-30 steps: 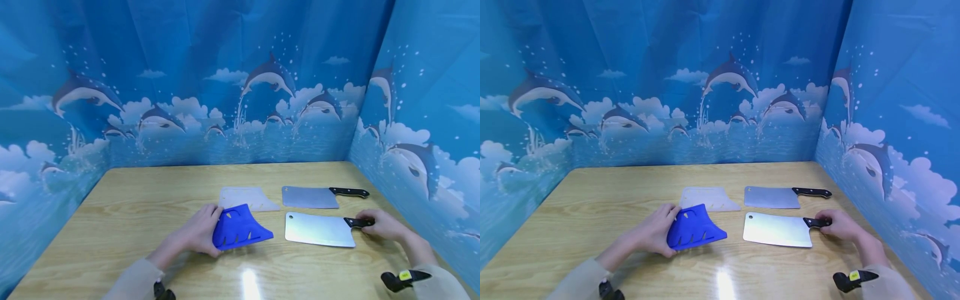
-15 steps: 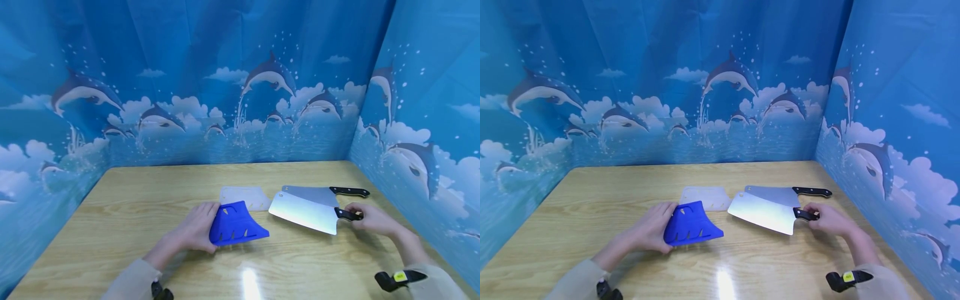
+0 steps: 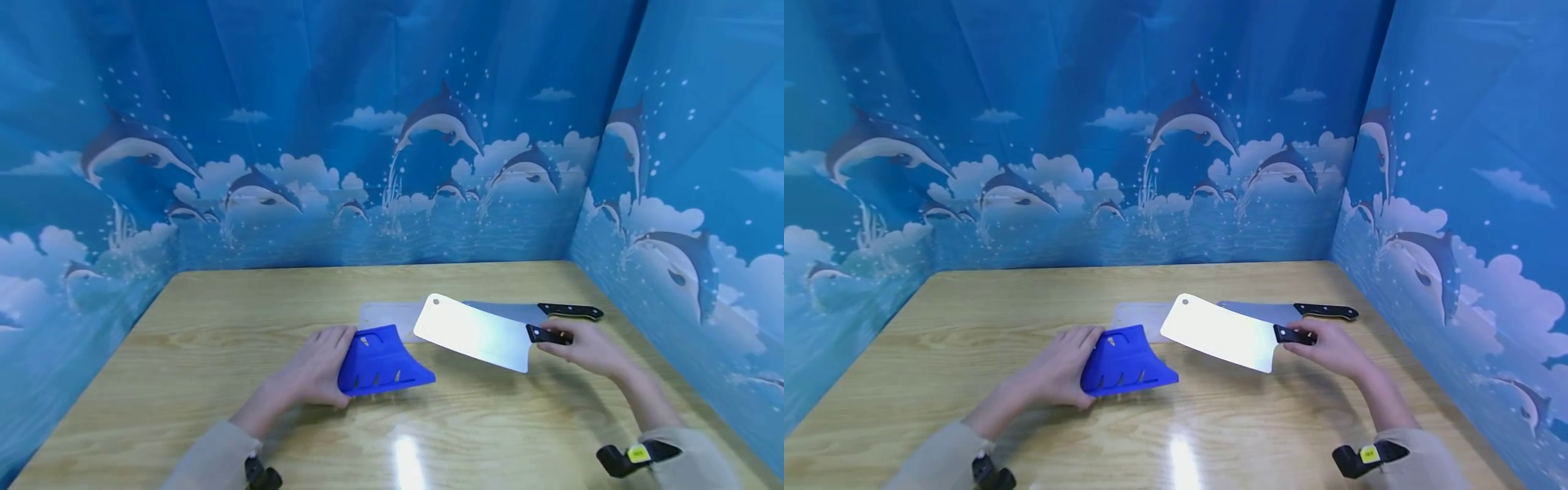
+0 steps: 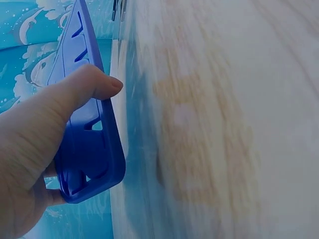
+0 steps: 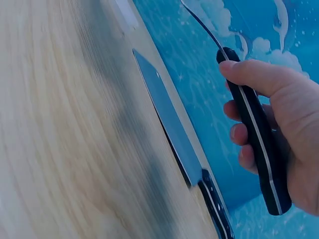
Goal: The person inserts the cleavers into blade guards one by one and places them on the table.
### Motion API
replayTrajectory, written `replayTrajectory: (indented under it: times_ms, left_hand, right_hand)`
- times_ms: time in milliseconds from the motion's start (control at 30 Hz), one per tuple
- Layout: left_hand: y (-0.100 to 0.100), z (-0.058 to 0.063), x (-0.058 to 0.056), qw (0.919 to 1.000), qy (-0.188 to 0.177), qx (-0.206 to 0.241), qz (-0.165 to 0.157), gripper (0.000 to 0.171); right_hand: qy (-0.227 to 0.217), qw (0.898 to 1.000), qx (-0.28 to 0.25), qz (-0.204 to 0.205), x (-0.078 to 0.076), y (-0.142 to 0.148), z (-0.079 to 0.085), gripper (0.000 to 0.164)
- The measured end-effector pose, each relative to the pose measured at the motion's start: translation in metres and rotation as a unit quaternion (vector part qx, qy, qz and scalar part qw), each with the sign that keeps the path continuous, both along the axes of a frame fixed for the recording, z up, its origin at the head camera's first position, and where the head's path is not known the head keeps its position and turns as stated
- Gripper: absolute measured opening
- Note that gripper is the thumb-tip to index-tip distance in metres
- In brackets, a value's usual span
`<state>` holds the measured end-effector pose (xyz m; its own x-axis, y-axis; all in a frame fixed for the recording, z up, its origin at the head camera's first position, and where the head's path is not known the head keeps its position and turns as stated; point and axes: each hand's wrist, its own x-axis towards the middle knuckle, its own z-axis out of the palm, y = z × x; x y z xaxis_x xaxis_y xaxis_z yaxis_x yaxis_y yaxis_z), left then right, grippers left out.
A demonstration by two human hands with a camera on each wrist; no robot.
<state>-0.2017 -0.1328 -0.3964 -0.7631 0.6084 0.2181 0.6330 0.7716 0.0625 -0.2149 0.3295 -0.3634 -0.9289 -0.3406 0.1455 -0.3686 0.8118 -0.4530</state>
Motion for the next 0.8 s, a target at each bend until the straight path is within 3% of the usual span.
replayTrajectory:
  times_ms: [300, 800]
  left_hand:
    - [0.003, 0.001, 0.001, 0.9999, 0.006, -0.010, 0.009, 0.111]
    - [0.002, 0.001, 0.001, 0.9986, 0.048, -0.011, -0.018, 0.111]
  right_hand:
    - [0.038, 0.999, 0.015, 0.010, 0.000, -0.018, 0.003, 0.041]
    - [0.124, 0.989, 0.067, 0.031, 0.004, -0.024, 0.002, 0.037]
